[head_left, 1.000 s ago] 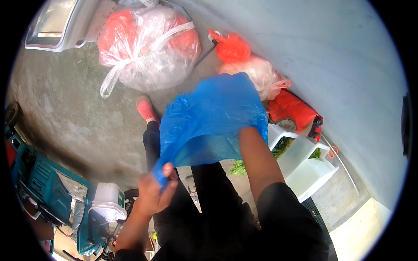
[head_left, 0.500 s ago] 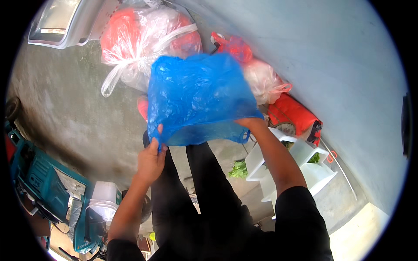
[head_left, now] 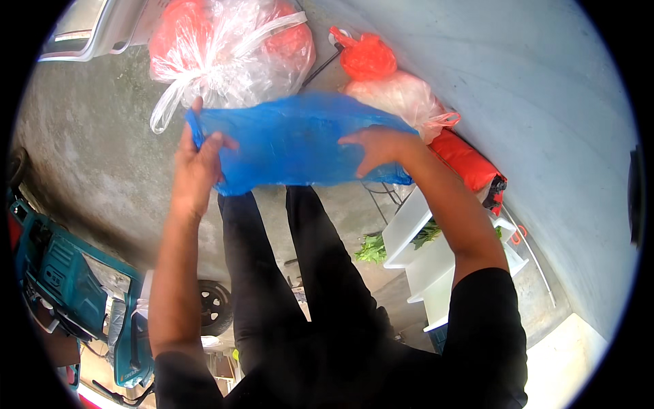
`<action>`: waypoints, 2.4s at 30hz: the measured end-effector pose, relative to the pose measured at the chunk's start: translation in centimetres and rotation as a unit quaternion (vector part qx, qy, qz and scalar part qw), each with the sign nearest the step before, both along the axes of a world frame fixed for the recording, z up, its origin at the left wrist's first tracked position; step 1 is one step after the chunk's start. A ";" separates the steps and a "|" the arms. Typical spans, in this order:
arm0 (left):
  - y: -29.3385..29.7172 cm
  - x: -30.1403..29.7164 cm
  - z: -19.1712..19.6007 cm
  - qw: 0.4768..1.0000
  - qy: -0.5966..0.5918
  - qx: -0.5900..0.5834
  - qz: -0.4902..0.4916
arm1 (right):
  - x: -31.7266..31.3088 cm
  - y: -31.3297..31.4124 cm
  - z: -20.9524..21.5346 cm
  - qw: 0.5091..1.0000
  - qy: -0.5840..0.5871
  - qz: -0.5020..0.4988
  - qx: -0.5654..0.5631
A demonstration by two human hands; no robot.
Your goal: The person handles a white plastic container, then gathers loose green vegetables from the floor into a clear plastic bag. They tie the bag and place it on the floor. Finally, they carry two white containers filled with vegetables to an outdoor sink area.
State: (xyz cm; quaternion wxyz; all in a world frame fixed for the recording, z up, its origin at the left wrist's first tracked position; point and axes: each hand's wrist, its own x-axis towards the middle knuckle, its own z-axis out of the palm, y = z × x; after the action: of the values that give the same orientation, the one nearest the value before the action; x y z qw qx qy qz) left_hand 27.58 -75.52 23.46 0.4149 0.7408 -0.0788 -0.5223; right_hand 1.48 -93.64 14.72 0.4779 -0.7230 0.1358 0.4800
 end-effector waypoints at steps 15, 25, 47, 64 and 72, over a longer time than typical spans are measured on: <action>-6.5 4.0 -1.7 0.996 -0.050 -0.061 -0.030 | 3.2 -5.5 2.0 0.995 0.083 -0.047 -0.015; -7.7 4.0 -1.6 0.995 -0.047 -0.081 -0.031 | 1.8 -5.9 1.6 0.986 0.044 -0.160 0.012; 4.7 -3.3 -7.1 0.920 -0.231 -0.102 -0.299 | -1.6 0.2 2.1 0.907 -0.046 -0.133 -0.396; -8.6 -5.8 -5.3 0.970 0.219 -0.083 -0.072 | 2.8 4.1 4.5 0.631 -0.175 -0.755 -0.044; -8.2 -6.8 -6.3 0.935 -0.117 -0.128 -0.309 | 9.2 0.8 -1.1 0.515 -0.104 -0.846 -0.089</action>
State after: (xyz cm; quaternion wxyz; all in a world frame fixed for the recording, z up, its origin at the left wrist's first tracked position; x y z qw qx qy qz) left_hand 20.74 -83.68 17.18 0.3119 0.6769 -0.4179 -0.5195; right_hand 10.65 -92.81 13.58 0.6022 -0.3500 0.6749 -0.2439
